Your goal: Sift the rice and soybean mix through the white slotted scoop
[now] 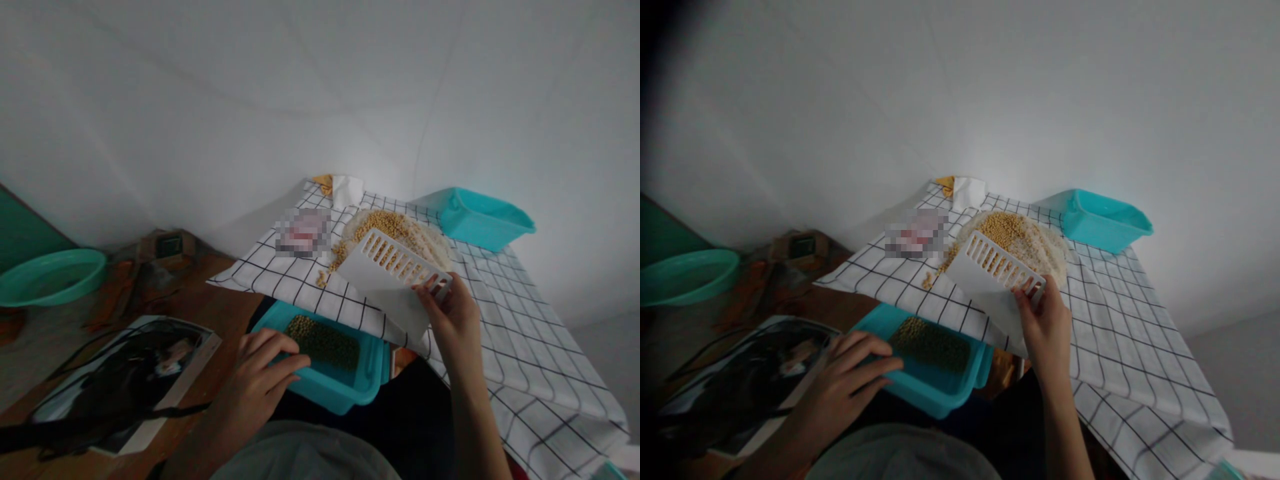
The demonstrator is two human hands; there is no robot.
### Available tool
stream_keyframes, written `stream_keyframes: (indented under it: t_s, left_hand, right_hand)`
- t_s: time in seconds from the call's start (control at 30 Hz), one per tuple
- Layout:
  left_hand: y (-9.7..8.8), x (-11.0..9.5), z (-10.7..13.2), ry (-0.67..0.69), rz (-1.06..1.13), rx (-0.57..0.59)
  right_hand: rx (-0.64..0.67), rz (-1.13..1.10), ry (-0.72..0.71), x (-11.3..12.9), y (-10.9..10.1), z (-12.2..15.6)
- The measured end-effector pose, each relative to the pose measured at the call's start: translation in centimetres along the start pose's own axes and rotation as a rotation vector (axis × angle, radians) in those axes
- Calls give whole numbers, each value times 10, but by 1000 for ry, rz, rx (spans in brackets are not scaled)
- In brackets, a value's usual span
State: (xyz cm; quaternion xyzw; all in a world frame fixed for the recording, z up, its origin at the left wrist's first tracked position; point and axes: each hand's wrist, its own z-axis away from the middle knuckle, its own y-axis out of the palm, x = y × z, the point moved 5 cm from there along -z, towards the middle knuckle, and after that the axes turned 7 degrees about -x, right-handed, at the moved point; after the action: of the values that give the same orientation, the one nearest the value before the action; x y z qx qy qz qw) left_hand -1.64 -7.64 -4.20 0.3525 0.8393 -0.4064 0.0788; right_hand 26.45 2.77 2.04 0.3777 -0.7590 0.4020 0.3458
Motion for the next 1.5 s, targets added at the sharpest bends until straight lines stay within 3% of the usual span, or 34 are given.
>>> stream_keyframes:
  t_s: [0.13,0.5,0.67,0.87,1.2,1.5]
  left_hand:
    - [0,1,1,2,-2,-3]
    - [1,3,2,-4,-12,14]
    - [1,2,2,-16,12,-3]
    - [-1,5,3,-13,19,6]
    - [-1,6,3,2,6,13]
    - [0,6,5,-7,14,9]
  right_hand:
    - [-61,0,-22,3,-5,-4]
    - [35,-56,-43,11,16,0]
    - [-46,57,-25,7,11,-2]
    - [-89,-45,-55,6,11,-4]
    - [20,-21,-46,16,26,-4]
    - [-60,105,-62,10,25,-6]
